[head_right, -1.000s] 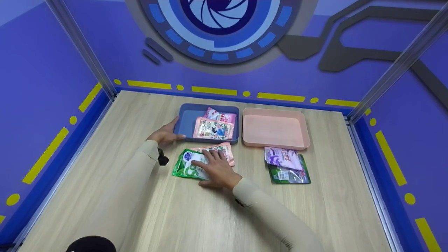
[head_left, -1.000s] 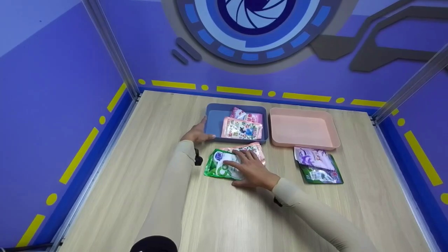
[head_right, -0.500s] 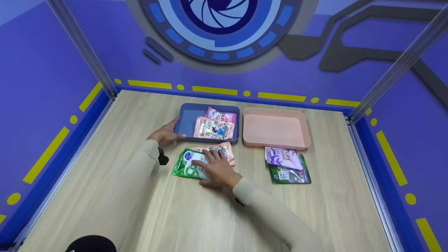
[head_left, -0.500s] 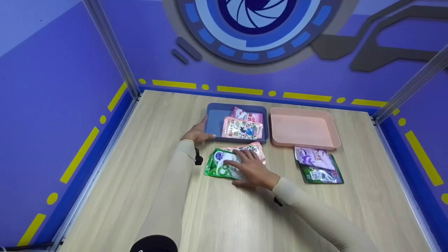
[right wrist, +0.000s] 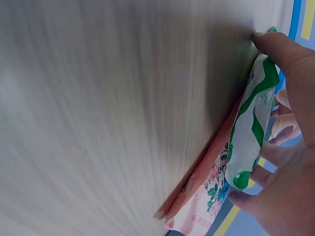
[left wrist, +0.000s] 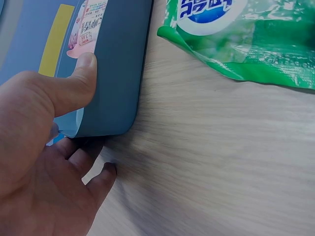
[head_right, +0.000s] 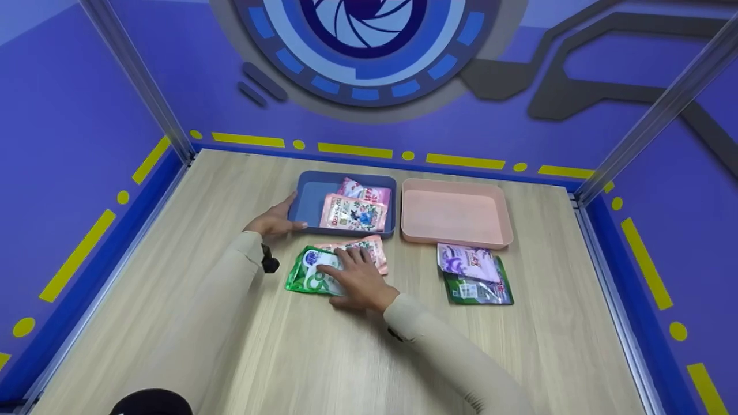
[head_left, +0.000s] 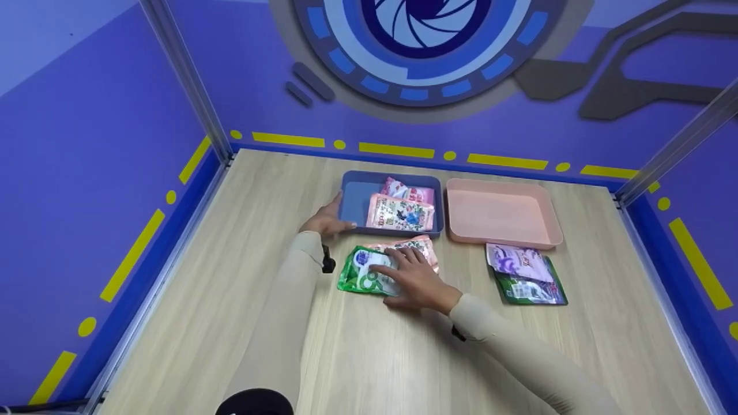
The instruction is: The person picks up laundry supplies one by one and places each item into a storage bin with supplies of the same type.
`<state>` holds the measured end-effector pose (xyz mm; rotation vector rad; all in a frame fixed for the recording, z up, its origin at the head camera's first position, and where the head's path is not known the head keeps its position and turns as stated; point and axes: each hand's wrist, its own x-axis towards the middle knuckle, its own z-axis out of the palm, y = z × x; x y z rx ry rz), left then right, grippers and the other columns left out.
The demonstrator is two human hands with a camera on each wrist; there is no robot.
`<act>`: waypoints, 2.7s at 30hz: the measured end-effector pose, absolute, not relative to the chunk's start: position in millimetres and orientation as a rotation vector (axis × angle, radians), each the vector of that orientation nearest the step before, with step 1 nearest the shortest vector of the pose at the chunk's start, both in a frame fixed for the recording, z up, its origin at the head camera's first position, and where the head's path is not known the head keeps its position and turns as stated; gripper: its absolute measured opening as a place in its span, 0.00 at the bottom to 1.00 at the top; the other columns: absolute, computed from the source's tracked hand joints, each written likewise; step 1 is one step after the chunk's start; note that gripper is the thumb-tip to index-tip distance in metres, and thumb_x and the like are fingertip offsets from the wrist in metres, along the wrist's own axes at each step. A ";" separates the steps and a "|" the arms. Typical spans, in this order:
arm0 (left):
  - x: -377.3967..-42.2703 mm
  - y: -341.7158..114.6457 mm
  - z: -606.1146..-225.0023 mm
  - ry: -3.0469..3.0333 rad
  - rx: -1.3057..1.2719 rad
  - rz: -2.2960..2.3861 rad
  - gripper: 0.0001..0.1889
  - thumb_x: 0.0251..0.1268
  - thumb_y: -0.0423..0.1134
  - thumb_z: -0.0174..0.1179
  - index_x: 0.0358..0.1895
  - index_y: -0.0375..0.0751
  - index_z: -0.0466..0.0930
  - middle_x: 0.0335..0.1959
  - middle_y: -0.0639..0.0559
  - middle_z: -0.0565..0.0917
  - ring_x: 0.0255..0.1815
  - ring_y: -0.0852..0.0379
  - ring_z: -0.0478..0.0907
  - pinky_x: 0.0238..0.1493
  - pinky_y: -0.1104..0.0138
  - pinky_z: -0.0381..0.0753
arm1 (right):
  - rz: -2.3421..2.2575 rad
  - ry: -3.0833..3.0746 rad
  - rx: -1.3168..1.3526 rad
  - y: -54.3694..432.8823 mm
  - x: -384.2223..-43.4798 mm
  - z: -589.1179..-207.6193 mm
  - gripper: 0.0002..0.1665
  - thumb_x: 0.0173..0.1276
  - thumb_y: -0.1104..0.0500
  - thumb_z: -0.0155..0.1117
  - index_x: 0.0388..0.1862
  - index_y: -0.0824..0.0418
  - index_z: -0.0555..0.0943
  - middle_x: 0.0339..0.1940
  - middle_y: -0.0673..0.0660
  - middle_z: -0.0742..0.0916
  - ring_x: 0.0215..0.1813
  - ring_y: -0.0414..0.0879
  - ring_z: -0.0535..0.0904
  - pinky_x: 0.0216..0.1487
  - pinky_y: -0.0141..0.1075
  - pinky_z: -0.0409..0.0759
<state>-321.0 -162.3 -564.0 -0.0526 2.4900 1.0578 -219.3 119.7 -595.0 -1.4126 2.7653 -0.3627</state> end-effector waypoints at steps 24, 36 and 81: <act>-322.6 -162.3 -568.2 2.488 -0.066 1.076 0.54 0.72 0.48 0.65 0.85 0.51 0.30 0.84 0.39 0.47 0.83 0.40 0.46 0.81 0.50 0.50 | -0.326 2.741 -1.380 114.7 -221.4 -585.3 0.43 0.62 0.41 0.75 0.77 0.42 0.72 0.71 0.66 0.73 0.69 0.64 0.68 0.68 0.66 0.67; -320.5 -163.1 -565.5 2.507 -0.025 1.055 0.53 0.73 0.48 0.64 0.85 0.49 0.30 0.84 0.38 0.49 0.83 0.41 0.48 0.81 0.51 0.52 | -0.319 2.810 -1.515 115.2 -223.2 -586.0 0.42 0.57 0.46 0.77 0.73 0.45 0.77 0.62 0.65 0.78 0.60 0.60 0.73 0.59 0.58 0.77; -322.1 -163.4 -566.9 2.492 -0.055 1.069 0.53 0.73 0.48 0.64 0.85 0.53 0.30 0.84 0.39 0.47 0.83 0.40 0.46 0.81 0.49 0.50 | -0.398 2.811 -1.553 125.7 -228.1 -572.7 0.37 0.52 0.47 0.84 0.64 0.47 0.84 0.57 0.64 0.82 0.55 0.58 0.72 0.49 0.55 0.77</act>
